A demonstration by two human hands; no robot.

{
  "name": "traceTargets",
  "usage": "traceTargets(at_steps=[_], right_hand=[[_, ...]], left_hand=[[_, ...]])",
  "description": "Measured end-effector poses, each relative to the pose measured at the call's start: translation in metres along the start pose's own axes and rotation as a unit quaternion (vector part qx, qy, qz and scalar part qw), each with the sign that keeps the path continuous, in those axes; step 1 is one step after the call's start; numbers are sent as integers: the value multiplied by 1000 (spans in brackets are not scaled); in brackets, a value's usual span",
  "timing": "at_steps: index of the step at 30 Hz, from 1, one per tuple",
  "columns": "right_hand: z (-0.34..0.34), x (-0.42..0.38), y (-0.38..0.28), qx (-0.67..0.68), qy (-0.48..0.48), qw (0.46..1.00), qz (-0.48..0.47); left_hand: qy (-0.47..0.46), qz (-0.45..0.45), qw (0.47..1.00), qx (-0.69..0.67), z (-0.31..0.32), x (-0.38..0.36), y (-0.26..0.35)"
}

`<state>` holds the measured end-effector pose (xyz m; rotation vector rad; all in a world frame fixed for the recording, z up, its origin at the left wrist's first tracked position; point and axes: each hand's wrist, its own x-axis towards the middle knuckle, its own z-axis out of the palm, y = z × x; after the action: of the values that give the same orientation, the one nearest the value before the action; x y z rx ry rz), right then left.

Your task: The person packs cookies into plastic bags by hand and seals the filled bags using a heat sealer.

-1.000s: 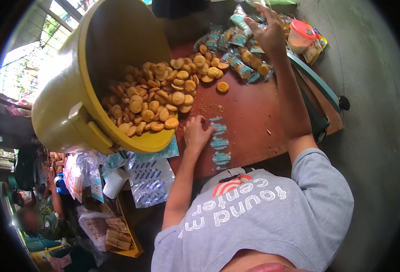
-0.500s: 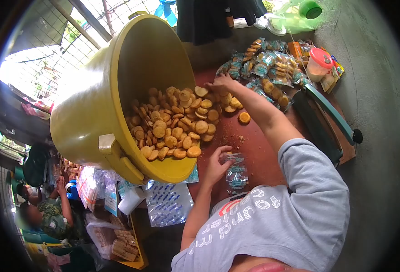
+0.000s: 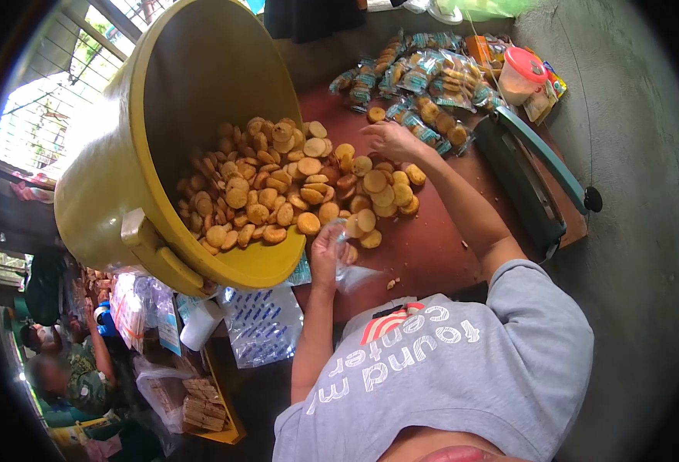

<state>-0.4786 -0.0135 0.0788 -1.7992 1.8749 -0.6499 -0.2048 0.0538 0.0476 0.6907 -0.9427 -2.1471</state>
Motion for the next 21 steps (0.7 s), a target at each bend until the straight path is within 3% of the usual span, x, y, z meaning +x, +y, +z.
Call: traceTargets(at_steps=[2,6,7,8,9,16,19,20,21], right_hand=[[3,-14,3,-162,-51,984,53],[13,-36,13,-102,35,994,18],[20,-41,23,-130,103,986,-32],[21,-44,28,-130,101,986,-29],[22,-47,33,-92,90,992,-19],[15,-73,9,37,146,987,50],[4,-71,10,295,133,946,-4],[0,-76,0,295,133,946,-3],[-8,-85,-19,381,65,922,-3]], left_hand=[[34,0,999,8,1,2,-3],[38,14,998,47,6,2,-4],[53,26,994,89,7,4,-6],[67,38,989,130,8,5,-7],[30,27,992,123,7,4,-5],[40,0,993,115,16,10,-9],[58,-25,989,137,17,14,-11],[60,-26,985,158,18,17,-11],[63,-27,982,179,18,19,-11]])
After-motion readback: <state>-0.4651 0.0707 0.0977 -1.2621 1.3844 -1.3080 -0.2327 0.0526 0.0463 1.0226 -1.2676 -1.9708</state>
